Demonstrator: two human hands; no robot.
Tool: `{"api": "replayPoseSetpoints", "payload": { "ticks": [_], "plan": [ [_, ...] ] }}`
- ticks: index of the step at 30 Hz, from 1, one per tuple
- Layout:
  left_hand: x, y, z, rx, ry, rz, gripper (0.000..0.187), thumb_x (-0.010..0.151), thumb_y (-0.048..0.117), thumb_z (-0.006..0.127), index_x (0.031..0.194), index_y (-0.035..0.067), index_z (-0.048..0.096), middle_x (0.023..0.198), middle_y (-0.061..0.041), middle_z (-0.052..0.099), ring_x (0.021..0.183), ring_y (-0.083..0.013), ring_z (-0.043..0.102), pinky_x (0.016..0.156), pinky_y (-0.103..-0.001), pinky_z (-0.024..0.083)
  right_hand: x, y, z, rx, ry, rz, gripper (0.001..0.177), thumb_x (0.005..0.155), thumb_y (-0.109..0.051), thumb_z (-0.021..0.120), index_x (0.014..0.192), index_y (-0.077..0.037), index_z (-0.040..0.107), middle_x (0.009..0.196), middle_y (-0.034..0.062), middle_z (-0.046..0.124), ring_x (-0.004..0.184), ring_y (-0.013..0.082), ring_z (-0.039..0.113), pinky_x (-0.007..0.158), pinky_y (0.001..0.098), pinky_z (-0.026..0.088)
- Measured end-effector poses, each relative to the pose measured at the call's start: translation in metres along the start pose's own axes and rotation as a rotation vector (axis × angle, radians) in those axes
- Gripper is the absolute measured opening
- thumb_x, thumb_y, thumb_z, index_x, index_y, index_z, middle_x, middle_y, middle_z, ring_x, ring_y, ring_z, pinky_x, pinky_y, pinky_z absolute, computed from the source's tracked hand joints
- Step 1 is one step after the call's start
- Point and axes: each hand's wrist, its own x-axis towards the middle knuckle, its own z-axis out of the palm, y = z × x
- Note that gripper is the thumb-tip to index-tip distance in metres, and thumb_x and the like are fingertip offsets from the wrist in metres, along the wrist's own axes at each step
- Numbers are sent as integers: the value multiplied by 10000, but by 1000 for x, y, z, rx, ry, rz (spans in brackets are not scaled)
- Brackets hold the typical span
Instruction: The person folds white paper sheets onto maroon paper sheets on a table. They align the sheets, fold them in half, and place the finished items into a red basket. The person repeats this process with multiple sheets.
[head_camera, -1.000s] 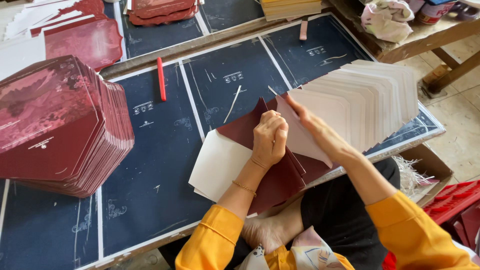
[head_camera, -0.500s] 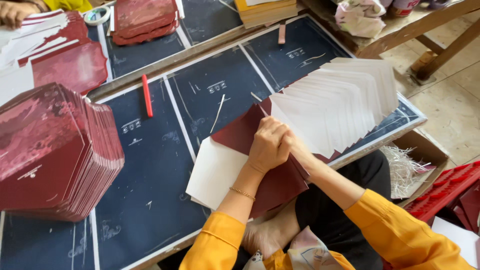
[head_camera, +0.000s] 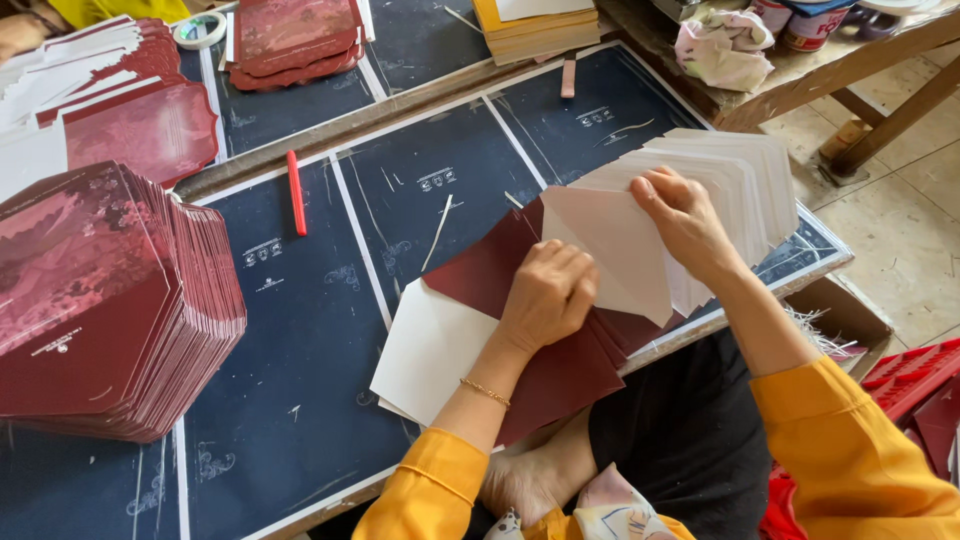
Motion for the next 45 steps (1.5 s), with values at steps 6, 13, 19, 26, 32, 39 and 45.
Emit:
{"api": "replayPoseSetpoints", "payload": {
  "ticks": [6, 13, 19, 26, 32, 39, 45],
  "plan": [
    [-6, -6, -15, -209, 224, -66, 269, 951, 177, 443, 691, 131, 497, 659, -3, 428, 677, -214, 492, 763, -318, 460, -35, -73, 58, 198, -514, 44, 647, 1023, -448, 315, 1598, -199, 155, 1664, 90, 83, 1480, 310, 8, 1206, 508, 38],
    [20, 8, -30, -166, 269, 39, 328, 978, 187, 430, 663, 112, 484, 657, -30, 443, 668, -240, 510, 778, -337, 471, -54, -44, 110, -848, -498, -236, 693, 985, -474, 406, 1523, -45, 325, 1656, 235, 70, 1532, 374, -17, 1221, 488, 111],
    [14, 4, 16, -63, 175, 123, 246, 889, 170, 528, 646, 144, 498, 614, -26, 440, 620, -211, 522, 748, -345, 480, -36, -14, 90, -995, -136, -311, 603, 923, -409, 547, 1420, -79, 455, 1414, 203, 301, 1310, 367, 224, 1053, 470, 219],
    [15, 10, 22, 47, -56, 69, 199, 873, 196, 559, 691, 118, 536, 671, -61, 515, 706, -233, 585, 781, -352, 472, -21, 46, 6, -1144, 299, -371, 354, 883, -330, 715, 1200, -189, 647, 1046, 88, 510, 995, 306, 481, 807, 424, 348],
    [14, 9, 22, 85, -44, 33, 179, 877, 201, 565, 711, 134, 577, 787, -25, 525, 839, -206, 577, 800, -331, 460, 0, 52, -21, -627, 191, -117, 270, 1035, -343, 660, 882, -121, 652, 852, 74, 514, 879, 264, 504, 737, 376, 418],
    [11, 0, 12, -154, 152, -41, 248, 927, 154, 465, 679, 149, 467, 682, 19, 433, 745, -190, 542, 848, -320, 474, -14, -32, 9, 11, -262, 25, 380, 1064, -373, 391, 1300, -79, 343, 1335, 137, 241, 1242, 301, 184, 1026, 449, 160],
    [16, -1, 3, -207, 271, 33, 279, 941, 139, 434, 663, 117, 448, 677, -11, 385, 699, -230, 482, 807, -322, 475, -39, -45, 64, -269, -542, -27, 679, 1012, -356, 318, 1588, -50, 129, 1657, 212, -6, 1508, 380, -77, 1203, 551, -27]
  ]
}}
